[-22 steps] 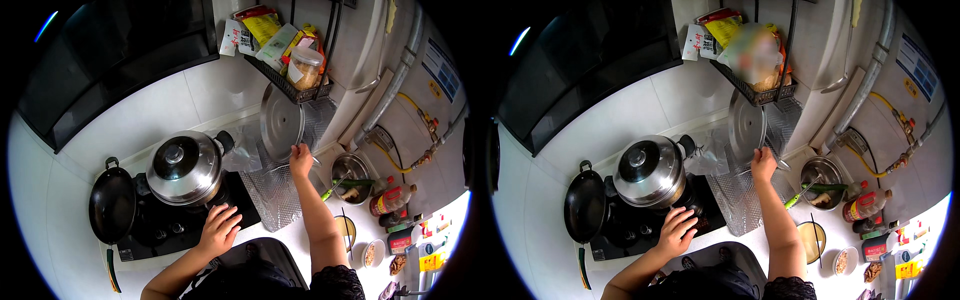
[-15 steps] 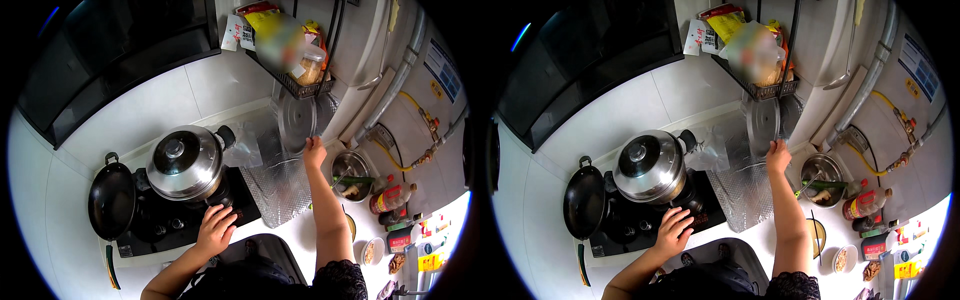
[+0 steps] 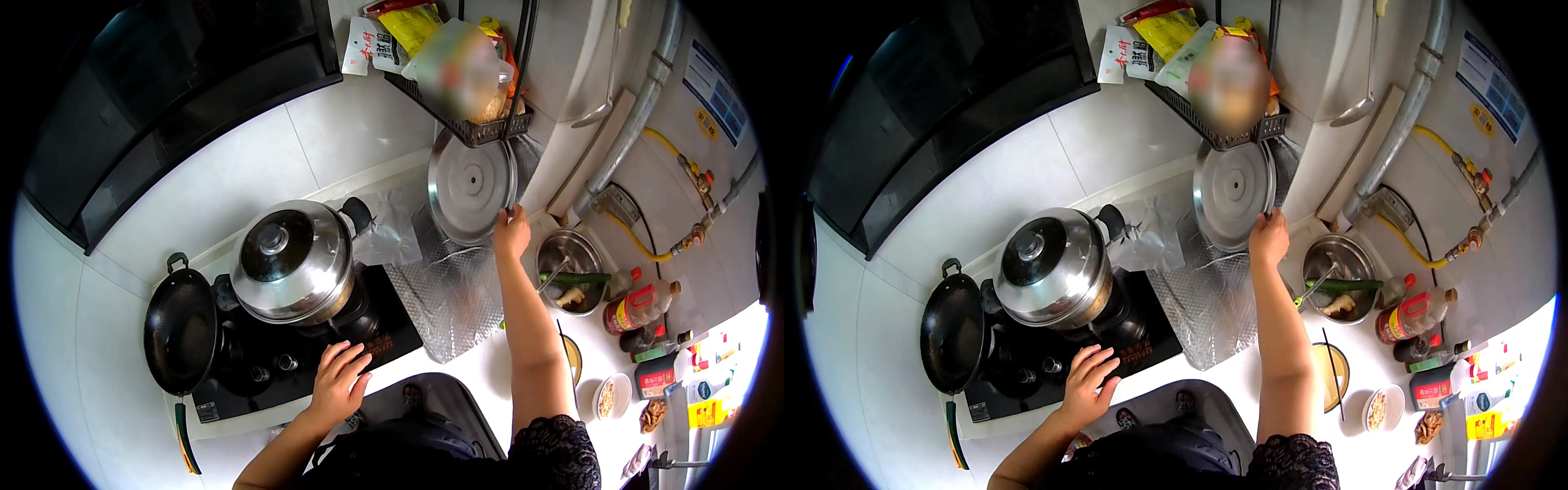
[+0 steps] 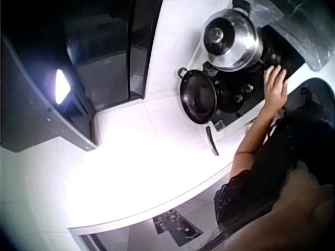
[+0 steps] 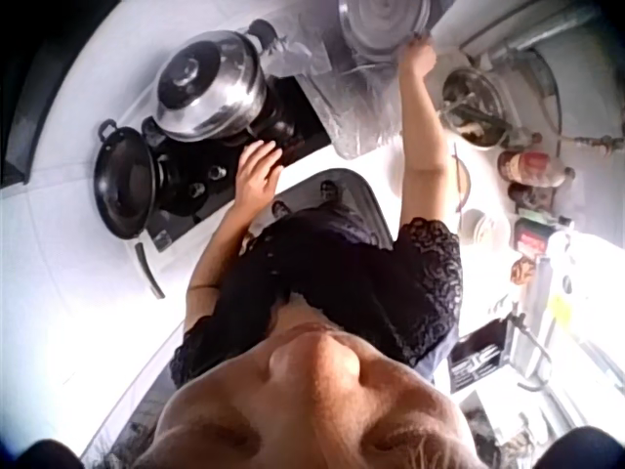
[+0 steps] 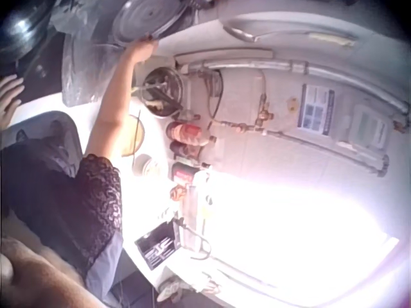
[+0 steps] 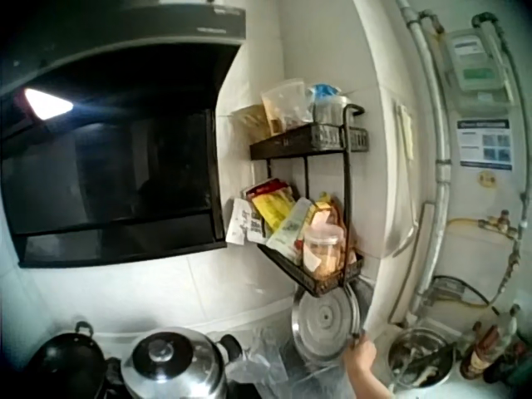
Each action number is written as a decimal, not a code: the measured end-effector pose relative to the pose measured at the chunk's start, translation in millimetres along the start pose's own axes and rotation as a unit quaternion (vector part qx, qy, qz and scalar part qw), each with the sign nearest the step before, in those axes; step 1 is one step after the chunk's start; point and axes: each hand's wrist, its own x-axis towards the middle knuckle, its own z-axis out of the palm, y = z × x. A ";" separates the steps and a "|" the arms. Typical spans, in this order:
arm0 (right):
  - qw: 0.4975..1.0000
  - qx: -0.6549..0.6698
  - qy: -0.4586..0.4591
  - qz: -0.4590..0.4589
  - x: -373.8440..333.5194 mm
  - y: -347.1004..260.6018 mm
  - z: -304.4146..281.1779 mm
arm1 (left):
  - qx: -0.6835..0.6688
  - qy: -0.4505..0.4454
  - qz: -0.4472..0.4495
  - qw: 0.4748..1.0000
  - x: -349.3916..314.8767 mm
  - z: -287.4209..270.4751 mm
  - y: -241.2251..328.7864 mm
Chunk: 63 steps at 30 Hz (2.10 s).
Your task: The person stirs dumplings in a pot on the stove, covers it, and then wipes the stovetop and surrounding counter with a cloth. They then ladle soup into a bowl and continue wiping the counter and wall before rinsing the cloth at the sink.
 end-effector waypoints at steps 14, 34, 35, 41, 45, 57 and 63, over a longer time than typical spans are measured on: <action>0.996 0.057 0.029 -0.064 19.5 -9.3 -5.4 | 0.013 -0.021 -0.019 1.000 -1.0 4.1 1.6; 0.964 0.062 -0.130 -0.225 -4.3 -27.6 -154.9 | -0.031 -0.018 0.033 0.999 8.8 10.7 3.9; 0.953 0.042 -0.145 -0.264 -1.6 -28.3 -165.4 | -0.031 -0.019 0.037 0.999 9.3 10.9 3.9; 0.855 -0.030 -0.125 -0.502 32.7 -49.9 -224.8 | -0.041 -0.023 0.052 0.998 8.4 12.2 5.5; 0.839 -0.081 -0.080 -0.532 68.8 -61.7 -246.5 | -0.037 -0.030 0.053 0.997 6.8 16.6 4.0; 0.810 -0.135 -0.150 -0.551 82.5 -120.9 -259.8 | -0.058 0.018 0.017 0.998 4.2 -1.2 3.1; 0.863 0.042 -0.299 -0.404 40.4 -196.2 -290.4 | -0.320 0.028 -0.060 0.945 7.6 -38.5 9.0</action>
